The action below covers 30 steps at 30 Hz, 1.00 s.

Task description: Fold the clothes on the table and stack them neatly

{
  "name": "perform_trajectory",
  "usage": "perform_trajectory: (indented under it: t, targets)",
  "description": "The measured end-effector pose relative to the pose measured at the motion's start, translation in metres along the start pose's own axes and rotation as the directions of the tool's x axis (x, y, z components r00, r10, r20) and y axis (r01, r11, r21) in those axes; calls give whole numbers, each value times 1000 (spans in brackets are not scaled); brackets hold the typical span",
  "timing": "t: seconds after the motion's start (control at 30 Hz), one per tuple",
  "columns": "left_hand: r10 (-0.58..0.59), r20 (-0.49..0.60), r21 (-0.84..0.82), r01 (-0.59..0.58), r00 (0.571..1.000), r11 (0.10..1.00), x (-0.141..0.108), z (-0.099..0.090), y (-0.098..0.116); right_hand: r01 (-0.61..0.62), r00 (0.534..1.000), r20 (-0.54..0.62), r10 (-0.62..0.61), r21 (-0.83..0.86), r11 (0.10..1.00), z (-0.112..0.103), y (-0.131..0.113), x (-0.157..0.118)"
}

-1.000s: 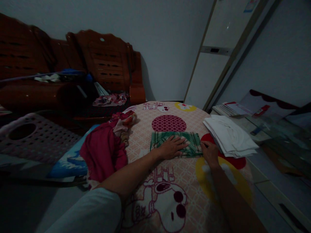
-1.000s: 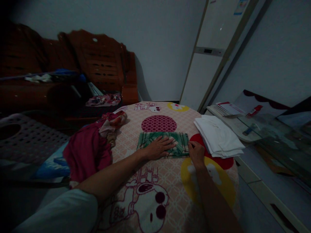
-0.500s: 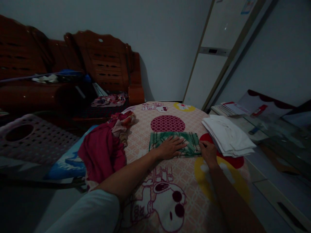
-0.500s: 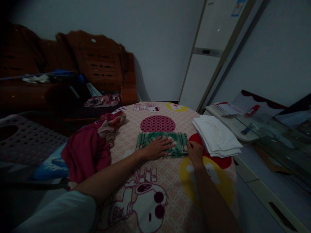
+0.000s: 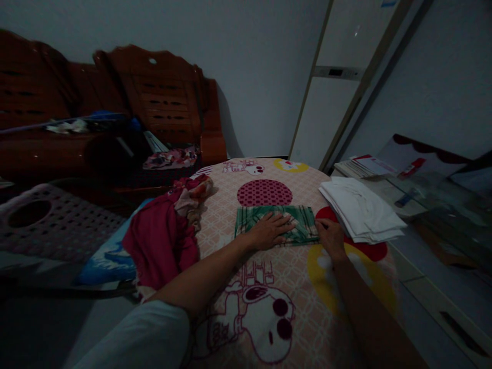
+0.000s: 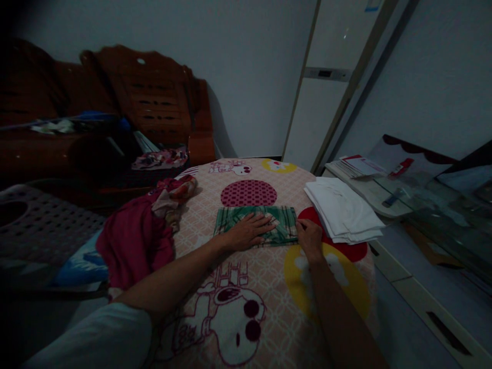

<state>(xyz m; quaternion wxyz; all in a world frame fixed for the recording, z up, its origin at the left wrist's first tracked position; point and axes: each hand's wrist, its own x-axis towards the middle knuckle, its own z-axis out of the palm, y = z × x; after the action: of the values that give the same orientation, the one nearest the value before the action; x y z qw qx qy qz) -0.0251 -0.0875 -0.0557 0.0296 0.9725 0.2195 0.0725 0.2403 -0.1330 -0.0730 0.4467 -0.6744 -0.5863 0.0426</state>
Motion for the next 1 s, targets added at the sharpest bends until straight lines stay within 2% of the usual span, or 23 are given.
perform_trajectory:
  t: [0.3, 0.63, 1.0]
  targets:
    - [23, -46, 26, -22, 999, 999, 0, 7, -4, -2, 1000, -8, 2, 16, 1000, -1, -2, -1]
    - [1, 2, 7, -1, 1000, 1000, 0, -2, 1, -12, 1000, 14, 12, 0, 1000, -3, -4, -1]
    - [2, -2, 32, -2, 1000, 999, -1, 2, 0, 24, 1000, 9, -24, -8, 1000, -1, 1, -1]
